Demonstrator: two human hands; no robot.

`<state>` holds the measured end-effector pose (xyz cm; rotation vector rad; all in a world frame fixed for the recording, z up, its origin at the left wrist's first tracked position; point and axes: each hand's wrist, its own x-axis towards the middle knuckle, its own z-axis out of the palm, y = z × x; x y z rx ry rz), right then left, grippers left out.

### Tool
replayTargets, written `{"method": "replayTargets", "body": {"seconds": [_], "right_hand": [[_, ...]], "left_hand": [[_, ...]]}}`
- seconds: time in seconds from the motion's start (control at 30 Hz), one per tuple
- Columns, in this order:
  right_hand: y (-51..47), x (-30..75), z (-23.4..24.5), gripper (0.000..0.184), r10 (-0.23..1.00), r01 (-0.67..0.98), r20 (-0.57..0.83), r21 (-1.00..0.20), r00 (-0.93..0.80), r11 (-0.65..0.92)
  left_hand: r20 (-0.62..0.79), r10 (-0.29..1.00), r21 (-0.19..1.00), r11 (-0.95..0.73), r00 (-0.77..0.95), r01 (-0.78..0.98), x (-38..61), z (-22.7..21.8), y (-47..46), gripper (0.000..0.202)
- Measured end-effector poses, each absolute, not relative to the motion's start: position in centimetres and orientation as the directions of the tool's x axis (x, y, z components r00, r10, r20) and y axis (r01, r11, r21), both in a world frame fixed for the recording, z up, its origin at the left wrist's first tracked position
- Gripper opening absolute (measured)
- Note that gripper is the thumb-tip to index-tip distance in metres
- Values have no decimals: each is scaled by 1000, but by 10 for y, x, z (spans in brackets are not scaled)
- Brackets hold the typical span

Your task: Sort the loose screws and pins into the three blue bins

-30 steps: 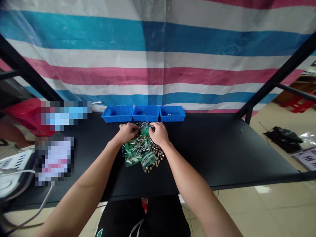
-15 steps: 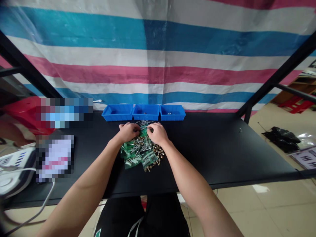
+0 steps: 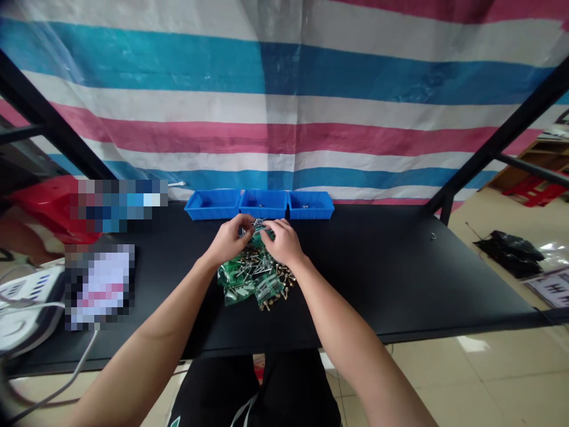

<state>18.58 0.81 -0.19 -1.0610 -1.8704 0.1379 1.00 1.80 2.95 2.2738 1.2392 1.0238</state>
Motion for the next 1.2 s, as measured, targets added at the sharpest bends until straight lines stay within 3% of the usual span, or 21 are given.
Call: {"method": "replayTargets", "body": {"seconds": [0.1, 0.27, 0.47, 0.7, 0.83, 0.97, 1.1, 1.2], "right_hand": [[6, 183, -1, 18, 705, 598, 669, -471, -236, 648], [4, 182, -1, 18, 694, 591, 657, -445, -296, 673], [4, 182, 2, 19, 706, 573, 666, -491, -239, 657], [-1, 179, 7, 21, 771, 544, 615, -596, -164, 591], [3, 183, 6, 17, 853, 410, 518, -764, -71, 498], [21, 200, -1, 18, 921, 225, 367, -916, 131, 333], [41, 224, -10, 17, 884, 34, 223, -973, 410, 230], [49, 237, -13, 18, 852, -68, 125, -980, 508, 184]], "left_hand": [[449, 826, 686, -563, 342, 460, 16, 27, 14, 45], [421, 868, 818, -489, 264, 303, 21, 19, 16, 34], [364, 918, 923, -378, 157, 71, 25, 17, 17, 29], [338, 935, 894, -355, 110, 274, 29, 22, 8, 29], [349, 929, 865, -370, 124, 339, 28, 24, 7, 34], [387, 922, 849, -370, 31, 377, 19, 26, 13, 41], [389, 916, 846, -312, -100, 432, 5, 26, 22, 38], [383, 911, 832, -270, -150, 486, -2, 25, 25, 34]]}}
